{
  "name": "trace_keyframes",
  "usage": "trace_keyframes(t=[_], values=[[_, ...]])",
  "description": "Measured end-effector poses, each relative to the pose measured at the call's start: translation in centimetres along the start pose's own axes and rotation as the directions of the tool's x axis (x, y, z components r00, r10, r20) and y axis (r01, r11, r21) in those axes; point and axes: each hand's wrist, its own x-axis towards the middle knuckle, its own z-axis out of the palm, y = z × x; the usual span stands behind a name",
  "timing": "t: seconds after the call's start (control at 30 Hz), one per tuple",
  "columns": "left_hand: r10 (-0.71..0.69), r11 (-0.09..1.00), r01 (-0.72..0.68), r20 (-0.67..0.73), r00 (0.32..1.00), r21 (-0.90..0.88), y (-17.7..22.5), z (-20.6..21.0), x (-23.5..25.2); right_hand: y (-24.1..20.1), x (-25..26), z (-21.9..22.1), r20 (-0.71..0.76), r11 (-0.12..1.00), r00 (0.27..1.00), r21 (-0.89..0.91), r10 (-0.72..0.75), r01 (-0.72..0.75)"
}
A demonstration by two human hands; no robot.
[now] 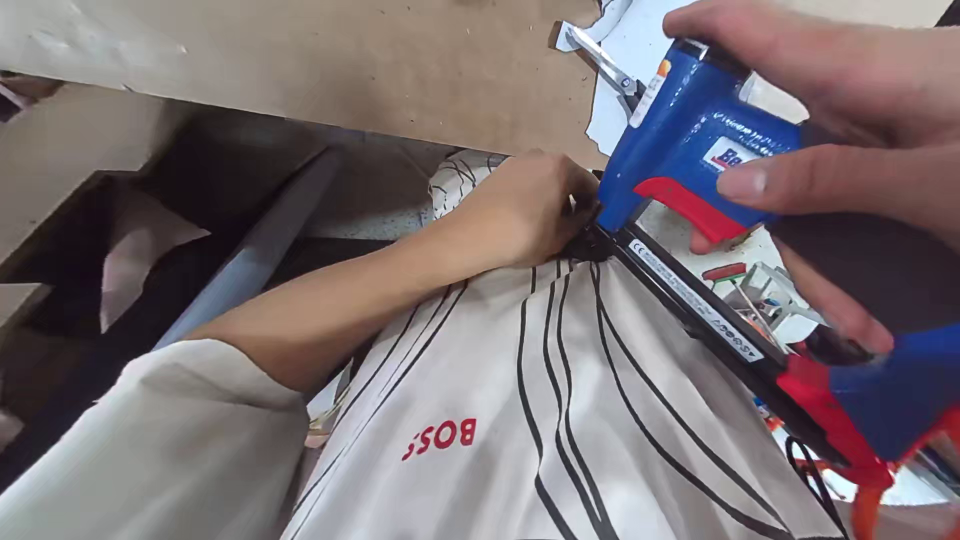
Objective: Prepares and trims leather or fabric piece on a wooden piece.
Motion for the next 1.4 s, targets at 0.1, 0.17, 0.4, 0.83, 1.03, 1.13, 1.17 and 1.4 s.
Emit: trace_keyframes(t=[0.1, 0.17, 0.4, 0.83, 1.03, 1.13, 1.17, 1.4], values=[[-0.054, 0.999, 0.053, 0.038, 0.998, 0.011, 0.7, -0.3, 0.1, -0.4, -0.1, 0.3, 0.028, 0.999, 0.999, 0.015, 0.042, -0.042], [-0.088, 0.996, 0.086, 0.078, 0.993, 0.025, 0.9, -0.6, 0.2, -0.2, -0.2, 0.6, 0.001, 0.999, 1.000, 0.022, 0.027, -0.027], [-0.067, 0.997, 0.067, -0.003, 0.998, 0.041, 0.3, 0.3, -0.1, -0.6, -0.3, 1.8, -0.115, 0.998, 0.993, -0.054, 0.033, -0.040], [0.136, 0.897, -0.271, -0.366, 0.921, -0.349, -3.2, 1.1, -2.7, 22.2, 12.6, -10.6, -0.493, 0.423, 0.367, -0.869, -0.789, -0.256], [0.029, 0.712, -0.310, -0.415, 0.909, -0.630, -3.7, 1.6, -0.1, 15.8, 12.6, -5.8, -0.498, 0.523, 0.195, -0.698, -0.845, 0.489], [0.045, 0.824, -0.266, -0.412, 0.910, -0.500, -4.0, 2.6, 0.3, 12.1, 10.2, -0.3, -0.235, 0.343, 0.261, -0.449, -0.936, 0.825], [0.055, 0.849, -0.258, -0.409, 0.911, -0.460, -4.1, 3.1, 0.3, 11.7, 10.1, 0.8, -0.202, 0.335, 0.269, -0.484, -0.942, 0.809], [0.180, 0.842, -0.331, -0.357, 0.917, -0.426, -4.2, 3.5, -1.8, 14.1, 12.5, 2.5, -0.132, 0.282, 0.250, -0.529, -0.959, 0.801]])
